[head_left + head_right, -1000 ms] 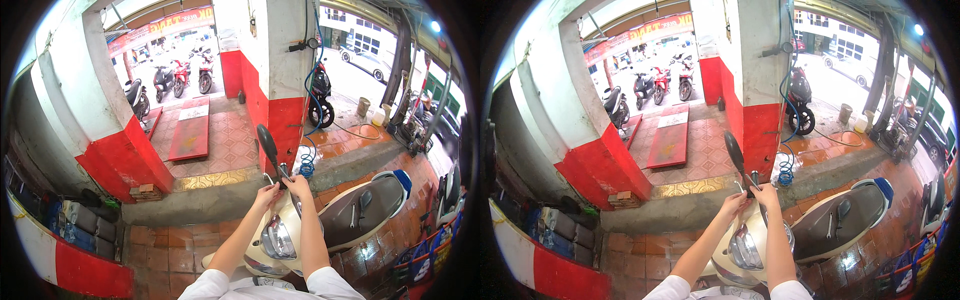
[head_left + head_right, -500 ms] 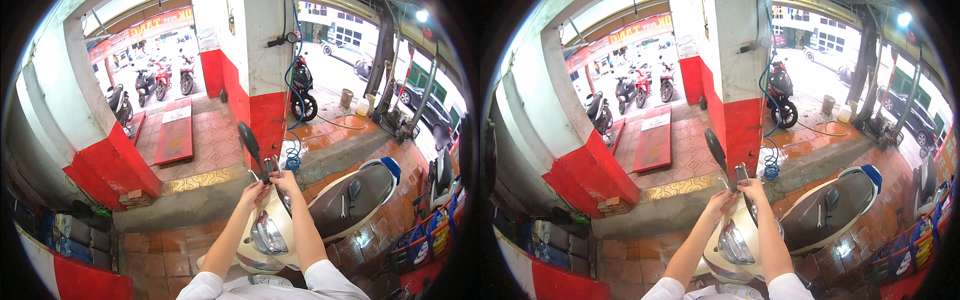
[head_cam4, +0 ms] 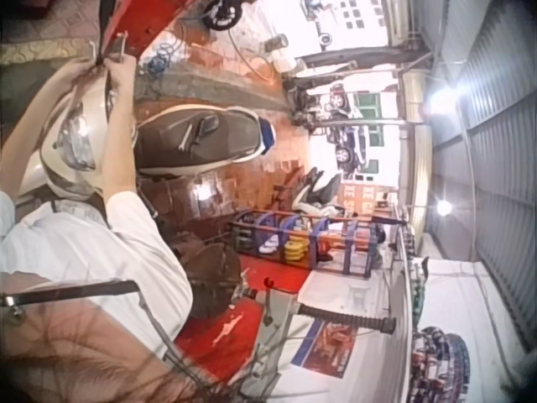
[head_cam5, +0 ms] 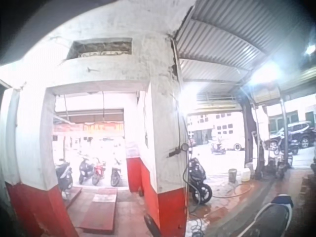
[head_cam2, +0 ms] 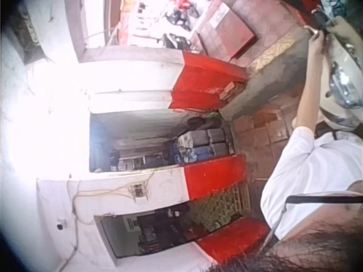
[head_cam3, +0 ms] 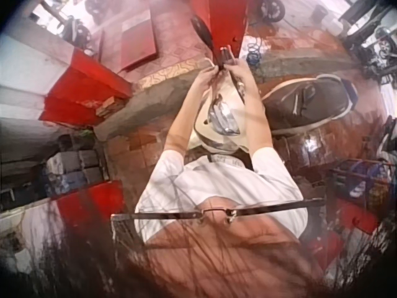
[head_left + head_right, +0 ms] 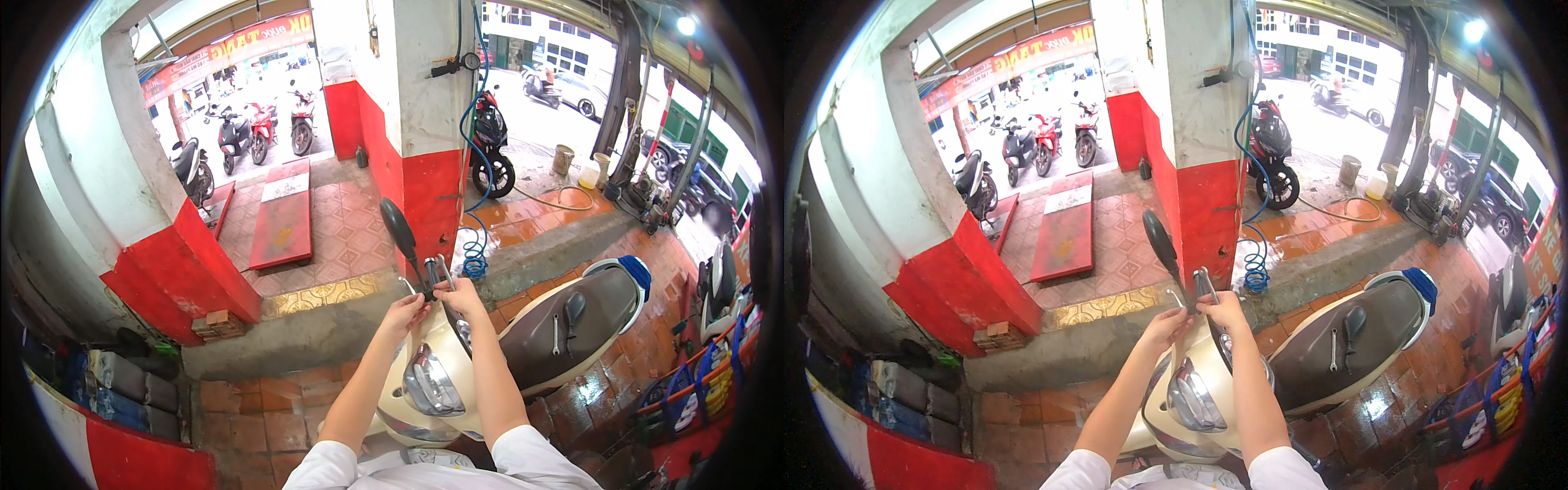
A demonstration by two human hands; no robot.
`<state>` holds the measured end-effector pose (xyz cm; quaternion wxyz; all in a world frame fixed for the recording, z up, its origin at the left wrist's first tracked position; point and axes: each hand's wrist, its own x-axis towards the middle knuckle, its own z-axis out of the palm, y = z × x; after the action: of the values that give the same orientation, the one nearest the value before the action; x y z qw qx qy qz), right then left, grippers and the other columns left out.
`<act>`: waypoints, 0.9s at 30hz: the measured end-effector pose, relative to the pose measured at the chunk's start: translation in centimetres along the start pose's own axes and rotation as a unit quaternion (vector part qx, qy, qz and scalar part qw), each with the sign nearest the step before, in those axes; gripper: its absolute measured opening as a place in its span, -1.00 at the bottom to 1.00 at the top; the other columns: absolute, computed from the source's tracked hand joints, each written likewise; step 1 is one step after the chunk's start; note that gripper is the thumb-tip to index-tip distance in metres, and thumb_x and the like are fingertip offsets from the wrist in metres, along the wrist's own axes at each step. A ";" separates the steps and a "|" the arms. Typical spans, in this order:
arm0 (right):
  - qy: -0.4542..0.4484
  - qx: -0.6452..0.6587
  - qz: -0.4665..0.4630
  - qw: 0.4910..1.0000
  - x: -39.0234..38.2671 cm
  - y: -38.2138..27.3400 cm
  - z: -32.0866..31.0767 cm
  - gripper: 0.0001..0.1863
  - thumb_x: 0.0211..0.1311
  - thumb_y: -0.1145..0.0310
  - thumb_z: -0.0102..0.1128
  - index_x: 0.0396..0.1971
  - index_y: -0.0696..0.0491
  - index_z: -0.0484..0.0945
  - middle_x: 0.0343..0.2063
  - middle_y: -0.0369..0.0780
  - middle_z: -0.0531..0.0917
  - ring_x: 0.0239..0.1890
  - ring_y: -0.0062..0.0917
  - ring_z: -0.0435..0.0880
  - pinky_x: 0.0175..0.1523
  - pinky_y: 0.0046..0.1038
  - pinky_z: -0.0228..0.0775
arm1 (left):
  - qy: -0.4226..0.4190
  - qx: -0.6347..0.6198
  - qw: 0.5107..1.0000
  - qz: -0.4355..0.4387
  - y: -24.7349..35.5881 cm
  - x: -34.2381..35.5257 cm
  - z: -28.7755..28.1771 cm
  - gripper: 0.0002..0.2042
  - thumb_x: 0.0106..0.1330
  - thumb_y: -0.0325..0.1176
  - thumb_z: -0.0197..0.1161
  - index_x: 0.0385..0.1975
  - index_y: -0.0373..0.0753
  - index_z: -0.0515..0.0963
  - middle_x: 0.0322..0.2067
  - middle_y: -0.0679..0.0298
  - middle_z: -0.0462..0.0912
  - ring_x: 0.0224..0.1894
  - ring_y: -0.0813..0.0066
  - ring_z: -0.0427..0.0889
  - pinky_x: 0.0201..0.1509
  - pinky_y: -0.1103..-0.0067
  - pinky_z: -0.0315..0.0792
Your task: The person removes a mirror from a scooter using a wrench, sets the mirror on the seat, and then uses the wrench to tighten or loosen bolts on the front cowl and handlebars of the vehicle.
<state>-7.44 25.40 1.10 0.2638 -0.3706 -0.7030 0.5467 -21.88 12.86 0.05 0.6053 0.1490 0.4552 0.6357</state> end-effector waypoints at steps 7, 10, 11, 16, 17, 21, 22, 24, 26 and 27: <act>0.012 0.068 0.003 0.998 0.6 0.4 0.7 -0.75 0.06 0.45 0.43 -0.22 0.16 0.73 -0.42 -0.22 0.73 -0.37 -0.57 0.65 -0.22 -0.49 0.46 | 0.025 -0.084 0.996 0.031 -1.6 0.2 0.6 -0.75 0.43 -0.41 0.19 0.01 -0.38 0.45 -0.15 0.20 0.60 -0.13 0.46 0.66 -0.01 0.67 0.61; 0.023 0.124 0.075 0.989 0.8 -0.3 1.0 -0.79 0.08 0.44 0.42 -0.26 0.13 0.73 -0.48 -0.29 0.70 -0.48 -0.66 0.56 -0.38 -0.55 0.36 | 0.040 -0.065 0.996 0.044 -1.7 0.2 1.1 -0.78 0.43 -0.42 0.18 -0.03 -0.38 0.46 -0.16 0.21 0.59 -0.12 0.45 0.66 -0.02 0.66 0.61; 0.023 0.124 0.082 0.989 0.7 -0.6 1.1 -0.80 0.08 0.42 0.42 -0.27 0.13 0.73 -0.50 -0.30 0.68 -0.52 -0.68 0.52 -0.43 -0.57 0.31 | 0.046 -0.057 0.996 0.050 -1.7 0.2 1.2 -0.79 0.43 -0.43 0.18 -0.04 -0.38 0.46 -0.16 0.21 0.58 -0.12 0.44 0.66 -0.02 0.65 0.61; -0.025 0.058 0.107 0.992 1.7 -0.8 0.5 -0.79 0.12 0.31 0.42 -0.32 0.14 0.73 -0.58 -0.33 0.64 -0.67 -0.74 0.38 -0.59 -0.59 0.12 | 0.035 -0.075 0.996 0.031 -1.7 0.1 0.9 -0.80 0.42 -0.42 0.19 -0.06 -0.37 0.47 -0.20 0.23 0.61 -0.13 0.48 0.67 -0.05 0.69 0.61; -0.043 0.037 0.113 0.992 1.8 -0.8 0.4 -0.77 0.13 0.28 0.42 -0.31 0.14 0.72 -0.55 -0.32 0.66 -0.69 -0.74 0.35 -0.60 -0.60 0.10 | 0.026 -0.092 0.995 0.016 -1.5 0.4 0.2 -0.79 0.42 -0.41 0.20 -0.06 -0.37 0.47 -0.21 0.23 0.62 -0.14 0.49 0.67 -0.07 0.70 0.61; -0.060 -0.021 0.118 0.991 1.5 -0.4 -0.2 -0.73 0.17 0.22 0.41 -0.31 0.14 0.70 -0.48 -0.28 0.71 -0.66 -0.71 0.38 -0.60 -0.60 0.12 | 0.021 -0.110 0.994 -0.019 -1.0 0.3 -0.1 -0.78 0.40 -0.40 0.22 -0.05 -0.35 0.48 -0.25 0.25 0.65 -0.16 0.54 0.67 -0.15 0.75 0.63; -0.048 -0.003 0.110 0.993 1.1 -0.2 0.1 -0.73 0.17 0.22 0.41 -0.31 0.14 0.70 -0.48 -0.28 0.71 -0.65 -0.71 0.39 -0.59 -0.59 0.13 | 0.023 -0.105 0.994 -0.022 -0.9 0.2 -0.1 -0.78 0.40 -0.41 0.22 -0.05 -0.35 0.48 -0.24 0.24 0.65 -0.16 0.53 0.68 -0.15 0.75 0.64; -0.038 0.008 0.089 0.995 0.9 -0.1 0.3 -0.73 0.18 0.23 0.40 -0.32 0.14 0.69 -0.51 -0.29 0.70 -0.62 -0.70 0.45 -0.55 -0.58 0.20 | 0.029 -0.094 0.995 -0.029 -0.4 0.3 -0.3 -0.78 0.39 -0.42 0.22 -0.05 -0.35 0.48 -0.21 0.22 0.64 -0.15 0.50 0.68 -0.16 0.74 0.65; -0.029 0.017 0.046 0.998 1.2 -0.5 0.4 -0.73 0.18 0.23 0.41 -0.32 0.15 0.69 -0.53 -0.29 0.68 -0.60 -0.68 0.50 -0.53 -0.58 0.25 | 0.014 -0.111 0.993 -0.026 -0.6 0.6 -0.4 -0.78 0.39 -0.42 0.22 -0.04 -0.34 0.48 -0.18 0.20 0.63 -0.15 0.48 0.68 -0.15 0.73 0.65; -0.025 0.021 0.024 0.999 1.5 -0.9 0.5 -0.73 0.17 0.24 0.41 -0.32 0.15 0.68 -0.54 -0.29 0.68 -0.58 -0.67 0.52 -0.51 -0.57 0.27 | 0.006 -0.119 0.993 -0.025 -0.7 0.8 -0.2 -0.78 0.39 -0.43 0.22 -0.04 -0.34 0.47 -0.16 0.19 0.63 -0.15 0.47 0.68 -0.14 0.73 0.65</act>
<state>-8.85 26.21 1.77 0.2403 -0.3679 -0.6887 0.5766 -21.75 13.37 -0.92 0.6317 0.0607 0.3834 0.6710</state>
